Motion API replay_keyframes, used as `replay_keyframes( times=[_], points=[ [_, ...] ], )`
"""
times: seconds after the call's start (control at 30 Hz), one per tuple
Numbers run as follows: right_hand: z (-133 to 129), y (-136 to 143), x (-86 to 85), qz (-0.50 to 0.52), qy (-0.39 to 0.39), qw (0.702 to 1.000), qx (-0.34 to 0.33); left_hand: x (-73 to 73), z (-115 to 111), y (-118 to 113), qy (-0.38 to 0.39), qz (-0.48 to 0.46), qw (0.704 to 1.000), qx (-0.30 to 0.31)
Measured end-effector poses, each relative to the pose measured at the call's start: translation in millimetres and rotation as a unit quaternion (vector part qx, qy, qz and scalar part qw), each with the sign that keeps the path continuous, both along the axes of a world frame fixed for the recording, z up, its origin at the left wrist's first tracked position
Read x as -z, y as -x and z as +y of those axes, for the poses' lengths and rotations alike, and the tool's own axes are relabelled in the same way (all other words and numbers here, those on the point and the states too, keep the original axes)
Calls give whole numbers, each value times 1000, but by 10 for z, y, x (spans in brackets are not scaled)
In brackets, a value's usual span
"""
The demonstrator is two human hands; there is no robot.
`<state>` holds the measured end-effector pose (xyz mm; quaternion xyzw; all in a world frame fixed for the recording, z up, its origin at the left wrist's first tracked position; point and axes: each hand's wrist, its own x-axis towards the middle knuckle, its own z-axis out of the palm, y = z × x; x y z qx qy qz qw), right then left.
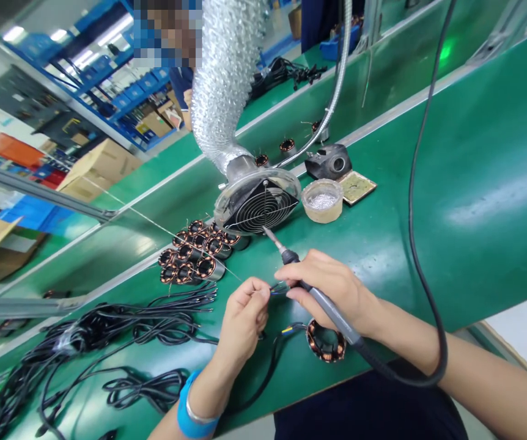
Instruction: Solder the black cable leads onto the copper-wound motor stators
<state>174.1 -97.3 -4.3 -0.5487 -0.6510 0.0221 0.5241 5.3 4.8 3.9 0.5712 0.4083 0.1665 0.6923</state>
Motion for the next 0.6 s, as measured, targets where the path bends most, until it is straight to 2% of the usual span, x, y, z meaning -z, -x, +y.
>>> replay_keyframes(
  times=[0.1, 0.33, 0.43, 0.6],
  points=[
    [17, 24, 10, -5, -8, 1000, -2, 7, 11, -20, -38, 23, 999, 2],
    [39, 29, -32, -36, -19, 999, 4, -76, -3, -65, -75, 37, 996, 27],
    [45, -6, -74, -54, 4, 999, -1, -99, -17, -50, -113, 43, 992, 42],
    [86, -8, -108, -52, 47, 996, -53, -102, -76, -14, -170, 57, 982, 57]
  ],
)
